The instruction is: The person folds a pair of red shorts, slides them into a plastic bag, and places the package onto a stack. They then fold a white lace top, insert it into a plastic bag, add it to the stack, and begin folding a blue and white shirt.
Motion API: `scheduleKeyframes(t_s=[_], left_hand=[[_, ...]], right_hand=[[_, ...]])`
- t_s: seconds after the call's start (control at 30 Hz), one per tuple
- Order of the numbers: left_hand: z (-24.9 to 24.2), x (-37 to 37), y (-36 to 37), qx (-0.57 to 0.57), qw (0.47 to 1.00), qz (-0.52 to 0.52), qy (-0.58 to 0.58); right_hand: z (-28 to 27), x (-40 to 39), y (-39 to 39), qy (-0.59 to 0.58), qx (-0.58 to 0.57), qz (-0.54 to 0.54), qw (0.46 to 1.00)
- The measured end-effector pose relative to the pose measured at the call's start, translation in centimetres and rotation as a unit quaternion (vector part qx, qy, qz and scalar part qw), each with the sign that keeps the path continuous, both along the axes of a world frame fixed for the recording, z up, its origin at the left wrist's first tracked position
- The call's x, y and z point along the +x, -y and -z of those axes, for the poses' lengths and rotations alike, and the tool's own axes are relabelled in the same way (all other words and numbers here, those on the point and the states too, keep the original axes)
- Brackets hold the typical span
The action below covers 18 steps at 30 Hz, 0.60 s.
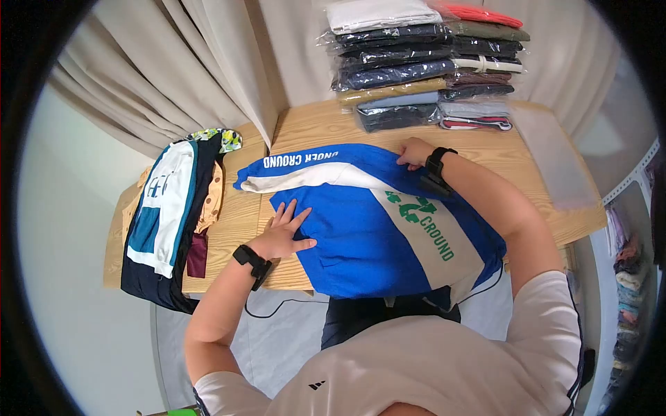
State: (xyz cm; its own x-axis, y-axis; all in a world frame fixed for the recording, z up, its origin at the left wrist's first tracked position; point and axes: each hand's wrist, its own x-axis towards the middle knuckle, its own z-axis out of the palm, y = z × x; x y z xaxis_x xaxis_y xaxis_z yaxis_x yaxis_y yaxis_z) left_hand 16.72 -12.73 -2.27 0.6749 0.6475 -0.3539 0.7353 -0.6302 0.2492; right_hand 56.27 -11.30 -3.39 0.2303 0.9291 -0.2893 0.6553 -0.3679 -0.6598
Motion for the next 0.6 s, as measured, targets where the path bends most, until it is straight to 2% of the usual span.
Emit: scheduleKeyframes(t_s=[0.07,0.1,0.13,0.17,0.2,0.23,0.33,0.4,0.43,0.5,0.57,0.6], left_hand=[[-0.2,0.1,-0.1,0.009,1.000,0.002,-0.002],[-0.8,0.4,-0.3,0.014,1.000,0.002,-0.023],[-1.1,0.7,-0.7,0.018,0.999,0.002,-0.044],[-1.0,0.9,-1.4,0.013,0.999,0.004,-0.042],[-1.1,1.0,-2.4,0.035,0.997,0.002,-0.072],[-1.3,1.2,-3.3,0.058,0.993,0.000,-0.102],[-2.2,2.7,-5.1,0.045,0.992,-0.008,-0.116],[-2.1,3.7,-6.1,0.042,0.991,-0.007,-0.129],[-1.9,4.0,-6.5,0.048,0.990,-0.021,-0.129],[-1.5,3.8,-6.4,0.049,0.990,-0.031,-0.132],[-2.0,3.1,-5.7,0.086,0.993,-0.047,-0.069],[-2.1,2.4,-4.9,0.130,0.990,-0.046,-0.016]], right_hand=[[0.8,1.7,-0.6,-0.019,-0.025,-0.028,0.999],[2.8,4.3,-2.0,0.042,0.056,-0.047,0.996],[1.4,3.9,-1.3,0.102,0.136,-0.067,0.983],[-0.3,4.4,0.3,0.223,0.172,-0.013,0.959],[0.9,5.8,-0.4,0.281,0.277,0.063,0.917],[0.0,6.6,-0.2,0.312,0.267,0.123,0.903],[0.7,10.0,0.0,0.312,0.272,0.185,0.892],[0.9,11.1,0.3,0.259,0.084,0.117,0.955],[0.9,11.1,1.0,0.260,0.081,0.118,0.955],[0.6,10.5,3.6,-0.010,0.170,0.112,0.979],[-1.5,9.7,7.3,-0.130,0.217,0.094,0.963],[-3.6,8.3,10.4,-0.146,0.238,0.075,0.957]])
